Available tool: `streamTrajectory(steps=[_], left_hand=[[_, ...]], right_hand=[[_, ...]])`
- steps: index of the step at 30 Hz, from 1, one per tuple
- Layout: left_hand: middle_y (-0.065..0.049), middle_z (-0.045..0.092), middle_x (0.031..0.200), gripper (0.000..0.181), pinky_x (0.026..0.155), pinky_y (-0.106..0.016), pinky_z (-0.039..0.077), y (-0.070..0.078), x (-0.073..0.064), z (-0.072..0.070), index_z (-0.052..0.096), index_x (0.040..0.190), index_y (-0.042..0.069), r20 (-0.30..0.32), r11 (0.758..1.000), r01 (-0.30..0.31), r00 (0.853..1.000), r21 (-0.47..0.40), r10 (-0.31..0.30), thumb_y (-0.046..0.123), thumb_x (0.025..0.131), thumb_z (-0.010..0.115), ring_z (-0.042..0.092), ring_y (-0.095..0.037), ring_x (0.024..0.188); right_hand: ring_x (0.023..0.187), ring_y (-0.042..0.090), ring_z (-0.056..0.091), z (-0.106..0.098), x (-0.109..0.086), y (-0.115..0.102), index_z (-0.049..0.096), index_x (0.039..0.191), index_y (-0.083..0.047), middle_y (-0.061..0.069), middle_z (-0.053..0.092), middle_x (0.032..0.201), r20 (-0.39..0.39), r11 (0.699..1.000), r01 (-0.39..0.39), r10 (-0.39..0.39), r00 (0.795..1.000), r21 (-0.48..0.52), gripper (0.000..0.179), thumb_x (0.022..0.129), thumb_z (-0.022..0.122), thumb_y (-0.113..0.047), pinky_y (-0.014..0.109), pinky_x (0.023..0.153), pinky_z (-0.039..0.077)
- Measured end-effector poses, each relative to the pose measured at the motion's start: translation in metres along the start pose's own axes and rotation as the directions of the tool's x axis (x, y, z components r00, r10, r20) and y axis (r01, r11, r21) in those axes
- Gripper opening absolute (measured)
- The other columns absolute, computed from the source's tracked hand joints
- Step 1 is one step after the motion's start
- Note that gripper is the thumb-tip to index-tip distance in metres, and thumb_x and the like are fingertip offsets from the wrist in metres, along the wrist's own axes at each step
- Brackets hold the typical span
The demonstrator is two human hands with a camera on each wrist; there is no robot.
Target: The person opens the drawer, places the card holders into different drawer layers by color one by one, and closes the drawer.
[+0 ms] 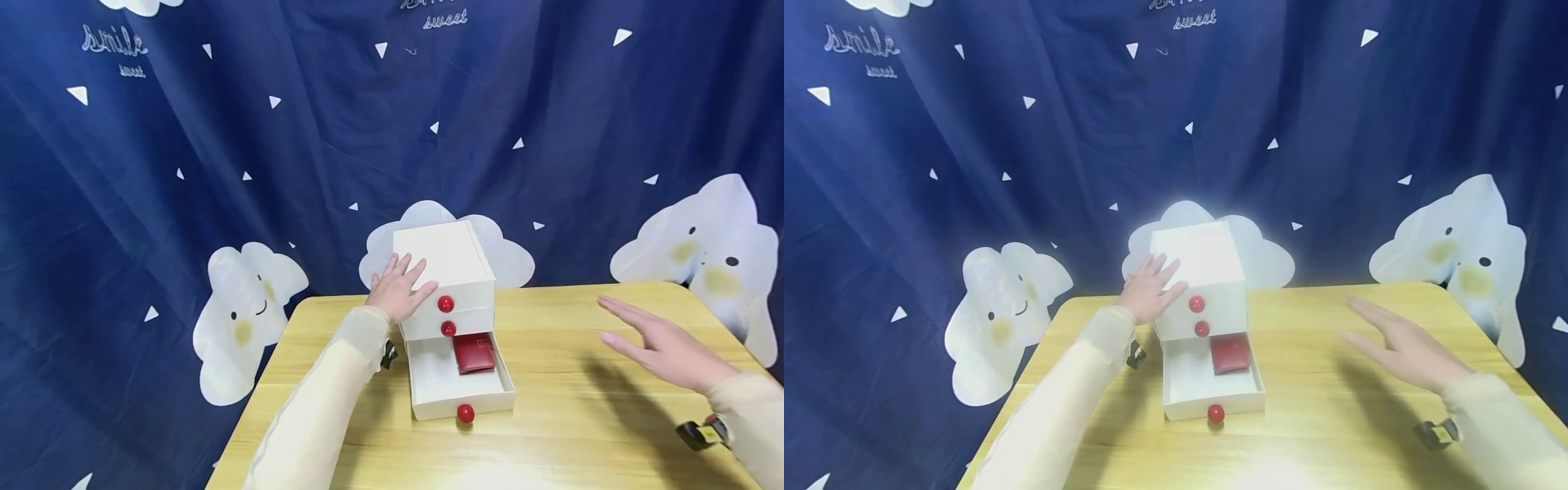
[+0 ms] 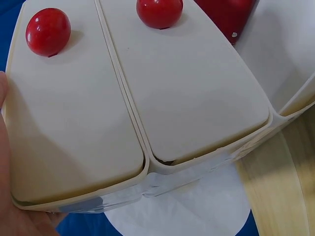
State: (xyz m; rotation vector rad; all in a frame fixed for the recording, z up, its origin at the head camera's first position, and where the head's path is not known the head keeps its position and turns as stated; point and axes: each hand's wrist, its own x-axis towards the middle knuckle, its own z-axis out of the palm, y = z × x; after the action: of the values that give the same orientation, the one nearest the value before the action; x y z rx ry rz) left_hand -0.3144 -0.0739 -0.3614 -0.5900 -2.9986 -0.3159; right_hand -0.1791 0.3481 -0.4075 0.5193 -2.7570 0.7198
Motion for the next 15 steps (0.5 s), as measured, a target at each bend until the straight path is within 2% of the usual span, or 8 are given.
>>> streamTrajectory(steps=[4, 7, 9, 10, 11, 13, 14, 15], left_hand=[[0.000, 0.015, 0.160, 0.077, 0.108, -0.067, 0.016, -0.002, 0.001, 0.004, 0.027, 0.152, 0.034, -0.006, 1.000, 0.003, 1.000, 0.008, -0.003, 0.077, 0.088, 0.022, 0.001, -0.024, 0.147], [0.000, 0.015, 0.160, 0.076, 0.108, -0.066, 0.016, -0.004, 0.001, 0.005, 0.027, 0.152, 0.034, -0.012, 1.000, 0.005, 1.000, 0.009, -0.005, 0.077, 0.089, 0.023, 0.001, -0.025, 0.147], [0.000, 0.015, 0.160, 0.076, 0.108, -0.066, 0.016, -0.004, 0.001, 0.005, 0.028, 0.152, 0.034, -0.016, 1.000, 0.002, 1.000, 0.004, -0.002, 0.076, 0.089, 0.024, 0.001, -0.025, 0.147], [0.000, 0.016, 0.160, 0.076, 0.108, -0.066, 0.016, -0.004, 0.001, 0.005, 0.028, 0.152, 0.034, -0.018, 1.000, 0.002, 1.000, 0.001, -0.002, 0.076, 0.089, 0.024, 0.002, -0.025, 0.147], [-0.001, 0.016, 0.160, 0.076, 0.108, -0.066, 0.017, -0.004, 0.001, 0.005, 0.028, 0.151, 0.034, -0.020, 1.000, 0.001, 1.000, -0.001, -0.001, 0.076, 0.089, 0.024, 0.002, -0.026, 0.147], [-0.001, 0.016, 0.160, 0.076, 0.108, -0.066, 0.017, -0.004, 0.000, 0.005, 0.028, 0.151, 0.034, -0.024, 1.000, 0.000, 1.000, 0.000, 0.000, 0.077, 0.089, 0.024, 0.002, -0.026, 0.147], [-0.001, 0.016, 0.160, 0.076, 0.108, -0.066, 0.017, -0.003, 0.000, 0.005, 0.028, 0.151, 0.034, -0.025, 1.000, 0.001, 1.000, 0.000, -0.001, 0.077, 0.089, 0.023, 0.002, -0.026, 0.147], [0.000, 0.016, 0.160, 0.076, 0.108, -0.066, 0.017, -0.003, 0.000, 0.006, 0.028, 0.151, 0.034, -0.025, 1.000, 0.001, 1.000, 0.001, -0.001, 0.077, 0.089, 0.023, 0.002, -0.026, 0.147]], right_hand=[[0.122, -0.019, 0.019, -0.006, -0.024, 0.021, 0.031, 0.151, -0.020, 0.019, 0.039, 0.148, -0.031, 0.998, -0.056, 0.056, 0.998, -0.005, 0.063, 0.096, 0.060, -0.028, -0.006, 0.088, 0.008], [0.118, -0.024, 0.010, -0.006, -0.041, 0.036, 0.029, 0.152, -0.013, 0.028, 0.037, 0.146, -0.044, 0.995, -0.103, 0.103, 0.994, -0.005, 0.064, 0.097, 0.058, -0.028, -0.005, 0.087, 0.002], [0.130, -0.006, 0.023, -0.004, -0.052, 0.044, 0.031, 0.151, -0.008, 0.032, 0.037, 0.143, -0.059, 0.988, -0.152, 0.150, 0.987, -0.023, 0.064, 0.097, 0.058, -0.029, 0.004, 0.095, 0.017], [0.125, 0.003, 0.039, -0.003, -0.057, 0.047, 0.032, 0.149, -0.006, 0.034, 0.040, 0.140, -0.073, 0.984, -0.177, 0.174, 0.982, -0.035, 0.064, 0.096, 0.059, -0.030, 0.010, 0.092, 0.028], [0.110, 0.012, 0.053, -0.001, -0.062, 0.050, 0.034, 0.148, -0.003, 0.036, 0.041, 0.138, -0.082, 0.978, -0.205, 0.202, 0.976, -0.036, 0.065, 0.096, 0.060, -0.031, 0.012, 0.084, 0.033], [0.100, 0.032, 0.058, 0.005, -0.072, 0.055, 0.033, 0.147, 0.001, 0.039, 0.038, 0.137, -0.095, 0.966, -0.257, 0.253, 0.963, -0.030, 0.066, 0.096, 0.060, -0.031, 0.017, 0.089, 0.035], [0.094, 0.042, 0.056, 0.007, -0.076, 0.056, 0.031, 0.147, 0.004, 0.041, 0.034, 0.138, -0.088, 0.957, -0.288, 0.285, 0.955, -0.029, 0.068, 0.097, 0.058, -0.032, 0.026, 0.090, 0.040], [0.085, 0.041, 0.059, 0.010, -0.080, 0.058, 0.028, 0.146, 0.007, 0.043, 0.032, 0.137, -0.081, 0.950, -0.310, 0.308, 0.948, -0.024, 0.069, 0.097, 0.057, -0.033, 0.033, 0.090, 0.044]])
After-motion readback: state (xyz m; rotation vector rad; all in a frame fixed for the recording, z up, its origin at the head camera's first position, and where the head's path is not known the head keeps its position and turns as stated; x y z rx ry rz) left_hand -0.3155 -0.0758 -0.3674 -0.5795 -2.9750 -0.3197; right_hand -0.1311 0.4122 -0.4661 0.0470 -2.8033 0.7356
